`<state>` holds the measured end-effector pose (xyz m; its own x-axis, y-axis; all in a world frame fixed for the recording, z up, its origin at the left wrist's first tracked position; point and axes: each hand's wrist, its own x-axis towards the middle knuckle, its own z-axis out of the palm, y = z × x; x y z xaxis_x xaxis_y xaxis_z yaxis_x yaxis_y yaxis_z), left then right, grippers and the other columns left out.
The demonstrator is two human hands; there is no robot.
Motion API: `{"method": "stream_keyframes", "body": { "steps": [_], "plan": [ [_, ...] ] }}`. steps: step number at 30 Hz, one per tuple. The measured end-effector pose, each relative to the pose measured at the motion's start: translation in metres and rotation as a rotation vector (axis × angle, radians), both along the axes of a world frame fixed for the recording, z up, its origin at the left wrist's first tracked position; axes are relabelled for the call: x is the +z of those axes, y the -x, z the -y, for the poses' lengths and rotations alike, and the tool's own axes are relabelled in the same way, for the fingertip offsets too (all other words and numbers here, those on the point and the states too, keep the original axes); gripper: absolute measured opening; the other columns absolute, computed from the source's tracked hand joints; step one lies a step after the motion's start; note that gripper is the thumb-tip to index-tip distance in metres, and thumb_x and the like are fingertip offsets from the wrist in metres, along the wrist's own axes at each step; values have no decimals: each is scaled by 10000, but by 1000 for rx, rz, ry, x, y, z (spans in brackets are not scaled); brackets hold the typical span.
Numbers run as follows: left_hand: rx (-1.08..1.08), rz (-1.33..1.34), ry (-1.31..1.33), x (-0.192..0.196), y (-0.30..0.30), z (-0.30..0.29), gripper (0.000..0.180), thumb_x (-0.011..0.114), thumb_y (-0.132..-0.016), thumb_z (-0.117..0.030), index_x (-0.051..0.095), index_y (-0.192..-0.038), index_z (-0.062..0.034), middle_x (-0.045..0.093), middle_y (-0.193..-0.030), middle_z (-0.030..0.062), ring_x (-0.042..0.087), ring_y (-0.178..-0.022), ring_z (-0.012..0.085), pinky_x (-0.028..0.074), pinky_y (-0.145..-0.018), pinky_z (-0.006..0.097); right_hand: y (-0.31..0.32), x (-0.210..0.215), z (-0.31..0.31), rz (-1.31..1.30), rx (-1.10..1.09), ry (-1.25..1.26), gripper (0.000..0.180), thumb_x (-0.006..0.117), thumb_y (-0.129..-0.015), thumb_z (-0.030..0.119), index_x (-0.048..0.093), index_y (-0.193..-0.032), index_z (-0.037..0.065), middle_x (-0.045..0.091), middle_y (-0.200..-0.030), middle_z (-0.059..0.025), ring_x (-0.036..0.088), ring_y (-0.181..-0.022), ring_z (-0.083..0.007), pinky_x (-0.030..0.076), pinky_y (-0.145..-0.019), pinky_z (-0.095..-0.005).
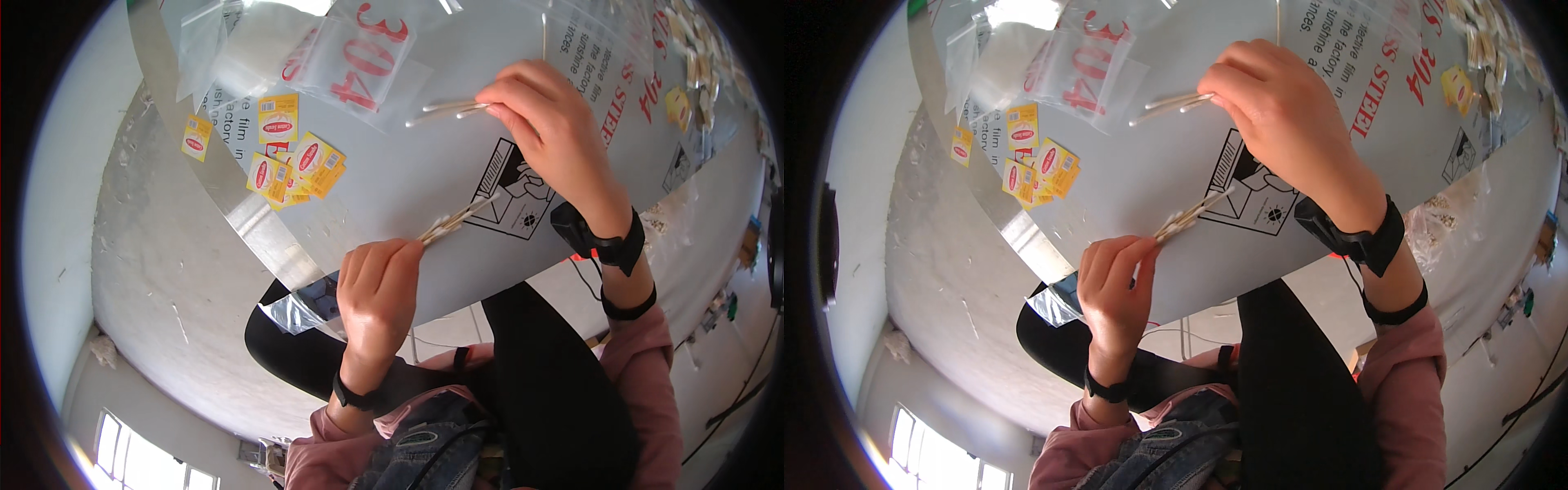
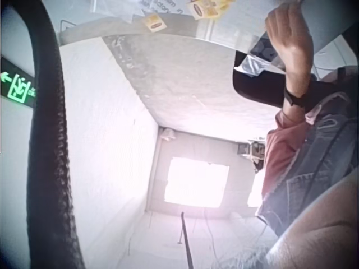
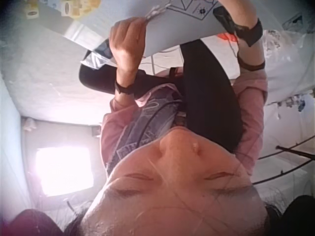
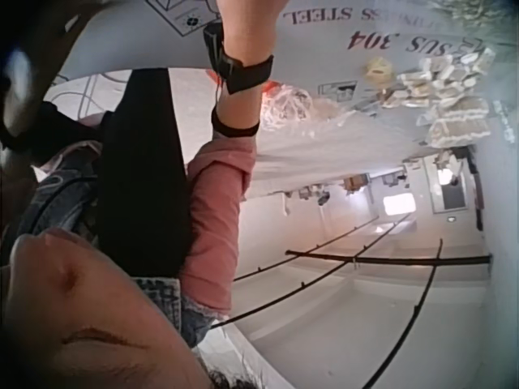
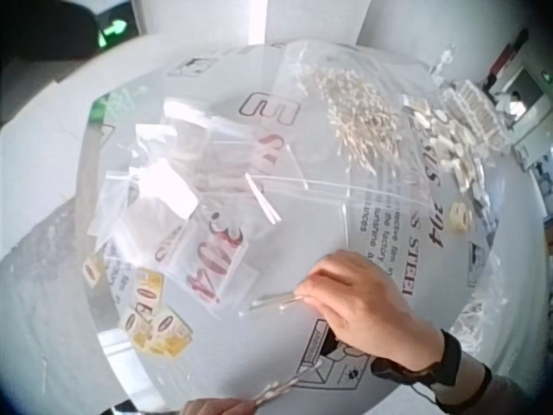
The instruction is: The person gathers cotton swabs into a bundle, aligns them on the table, and slides the bundle into a plastic sleeve. After sealing the sleeve, they pick up more cotton swabs to repeat the process.
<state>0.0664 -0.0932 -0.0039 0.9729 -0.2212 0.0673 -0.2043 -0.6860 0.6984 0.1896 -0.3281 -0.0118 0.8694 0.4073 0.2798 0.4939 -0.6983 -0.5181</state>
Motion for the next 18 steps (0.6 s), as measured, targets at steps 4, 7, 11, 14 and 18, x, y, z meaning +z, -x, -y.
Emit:
{"method": "stream_keyframes", "body": {
  "steps": [4, 7, 11, 14, 18],
  "plan": [
    [-7, 63, 17, -6, -15, 17, 279, 721, -687, 50, 687, -953, -26, 644, -920, 76, 627, -804, 250, 502, -707, 361, 15, 2, -20, -37, 137, -28, 204, 692, -685, -40, 612, -848, 52, 580, -862, -54, 572, -808, -271, 473, -745, -390],
    [70, 46, -21, -2, -30, 31, 282, 735, -709, 40, 686, -977, -32, 628, -967, 91, 615, -851, 262, 503, -718, 377, 33, 6, -27, -110, 164, 17, 245, 684, -641, -44, 627, -859, 52, 591, -903, -48, 587, -875, -259, 474, -793, -383],
    [43, 100, -124, 2, -45, 31, 352, 751, -724, 24, 674, -1065, -17, 633, -1195, 119, 617, -1066, 288, 519, -830, 383, 38, 18, -4, -121, -22, 23, 371, 698, -726, -46, 684, -1081, 63, 643, -1118, -49, 605, -1044, -282, 479, -905, -389],
    [7, 94, -23, -7, -46, 33, 367, 741, -719, 34, 679, -1079, -1, 654, -1195, 122, 632, -1065, 291, 523, -865, 382, 29, 24, 17, -141, -34, 86, 410, 683, -769, -61, 675, -1155, 79, 639, -1194, -44, 592, -1097, -292, 482, -933, -408],
    [-11, 139, 62, -13, -47, 37, 292, 731, -716, 47, 692, -1004, 18, 693, -1060, 116, 667, -935, 279, 545, -799, 369, 19, 17, 29, -46, -51, 170, 331, 691, -769, -60, 693, -1067, 85, 658, -1087, -34, 614, -1009, -283, 503, -881, -393]
  ]
}}
